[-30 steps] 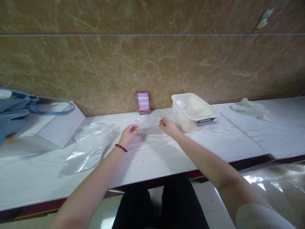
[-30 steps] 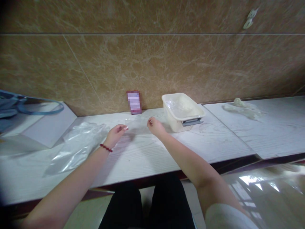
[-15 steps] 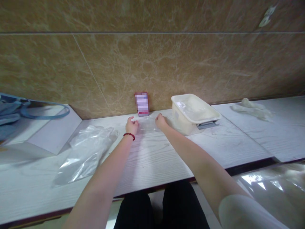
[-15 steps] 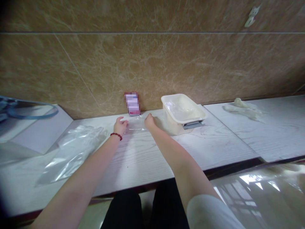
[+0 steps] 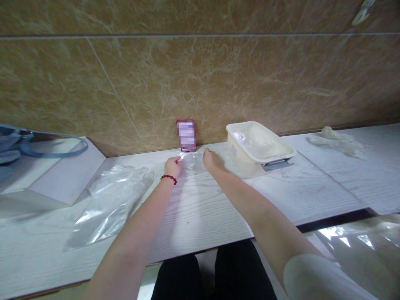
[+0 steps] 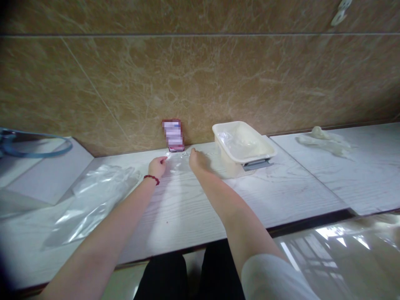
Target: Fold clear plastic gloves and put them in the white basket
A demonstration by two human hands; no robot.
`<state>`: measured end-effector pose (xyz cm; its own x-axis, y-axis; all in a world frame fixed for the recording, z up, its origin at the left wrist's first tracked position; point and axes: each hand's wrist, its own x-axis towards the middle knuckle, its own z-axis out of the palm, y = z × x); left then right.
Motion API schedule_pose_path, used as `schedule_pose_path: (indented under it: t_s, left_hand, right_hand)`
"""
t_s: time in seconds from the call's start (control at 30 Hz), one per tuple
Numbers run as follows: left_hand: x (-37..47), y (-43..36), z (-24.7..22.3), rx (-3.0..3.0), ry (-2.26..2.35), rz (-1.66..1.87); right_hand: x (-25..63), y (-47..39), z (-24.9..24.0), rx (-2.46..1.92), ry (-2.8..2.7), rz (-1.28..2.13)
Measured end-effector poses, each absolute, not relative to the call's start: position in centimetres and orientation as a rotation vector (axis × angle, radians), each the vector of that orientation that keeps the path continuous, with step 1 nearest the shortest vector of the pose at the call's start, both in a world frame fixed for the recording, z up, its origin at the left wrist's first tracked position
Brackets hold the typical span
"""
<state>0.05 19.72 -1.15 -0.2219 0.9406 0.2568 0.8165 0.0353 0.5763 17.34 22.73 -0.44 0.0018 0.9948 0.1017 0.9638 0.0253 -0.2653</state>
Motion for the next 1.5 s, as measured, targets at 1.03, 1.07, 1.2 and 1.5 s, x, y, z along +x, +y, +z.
schedule_pose_path:
  t_s: [1.03, 1.07, 1.2, 1.5]
  left_hand:
    - [5.6, 17.9, -1.8, 2.303, 1.962, 0.220]
    - [5.6, 17.9, -1.9, 2.298, 1.963, 0.214]
    - [5.5, 17.7, -1.8, 2.297, 1.978, 0.200]
    - [5.2, 17.6, -1.6, 2.338, 1.959, 0.132]
  right_hand:
    - [17.9, 23.5, 0.4, -1.988, -1.942, 0.347]
    - [18.4, 23.2, 0.6, -1.946, -1.963, 0.350]
    - [20.5, 21.3, 1.1, -1.739, -2.239, 0.313]
    - [22.2, 18.9, 0.7, -1.264, -2.542, 0.059]
